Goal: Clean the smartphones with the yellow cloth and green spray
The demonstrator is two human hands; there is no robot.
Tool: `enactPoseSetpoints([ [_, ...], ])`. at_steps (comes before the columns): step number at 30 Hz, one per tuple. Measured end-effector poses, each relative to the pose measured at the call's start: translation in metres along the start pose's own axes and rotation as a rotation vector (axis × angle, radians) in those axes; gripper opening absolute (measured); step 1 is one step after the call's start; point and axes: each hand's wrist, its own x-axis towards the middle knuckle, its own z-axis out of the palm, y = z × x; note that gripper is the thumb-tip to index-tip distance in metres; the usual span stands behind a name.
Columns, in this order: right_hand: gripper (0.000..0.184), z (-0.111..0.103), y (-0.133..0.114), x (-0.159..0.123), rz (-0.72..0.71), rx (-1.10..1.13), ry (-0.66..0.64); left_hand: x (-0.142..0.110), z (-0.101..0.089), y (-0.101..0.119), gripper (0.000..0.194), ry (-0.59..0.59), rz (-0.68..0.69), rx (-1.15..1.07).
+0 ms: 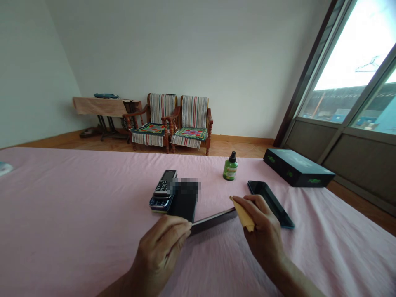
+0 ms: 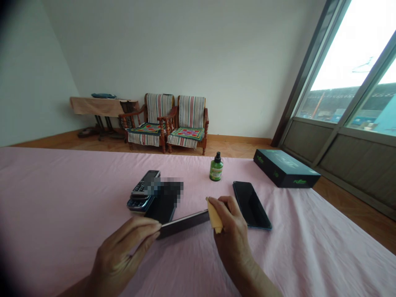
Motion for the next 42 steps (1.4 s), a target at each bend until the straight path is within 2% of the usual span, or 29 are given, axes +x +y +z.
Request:
enactPoseSetpoints([
  [6,0.052,0.000,0.003,-0.004,-0.004,-0.020,0.017,-0.001,0.001,-0.005,0.021,-0.012,-0.021,-0.010],
  [10,0.055,0.006,-0.004,-0.010,-0.015,0.019,-0.039,-0.002,0.001,-0.005,0.024,-0.038,-0.029,-0.043],
  [14,0.059,0.016,-0.020,-0.015,-0.070,0.071,-0.078,0.000,0.002,-0.004,0.024,-0.035,-0.039,-0.067],
  [21,0.049,0.034,-0.059,-0.014,-0.194,0.086,-0.077,0.002,0.001,-0.004,0.023,-0.043,-0.059,-0.083],
  [24,0.043,0.037,-0.065,-0.015,-0.240,0.109,-0.082,0.002,0.000,-0.005,0.023,-0.034,-0.048,-0.080],
  [27,0.048,0.035,-0.055,-0.017,-0.235,0.112,-0.096,0.004,-0.001,-0.005,0.021,-0.029,-0.038,-0.068],
  [31,0.058,0.026,-0.025,-0.016,-0.124,0.062,-0.072,0.006,0.000,-0.006,0.020,-0.028,-0.042,-0.061],
  [35,0.058,0.015,0.000,-0.010,-0.054,0.004,-0.008,0.009,0.001,-0.008,0.018,-0.013,-0.032,-0.062],
  [39,0.053,0.008,0.016,-0.001,-0.002,-0.070,0.037,0.010,0.001,-0.008,0.017,-0.005,-0.023,-0.051],
  [42,0.038,0.002,0.026,0.005,0.116,-0.111,0.015,0.009,0.001,-0.009,0.017,-0.001,-0.014,-0.049],
])
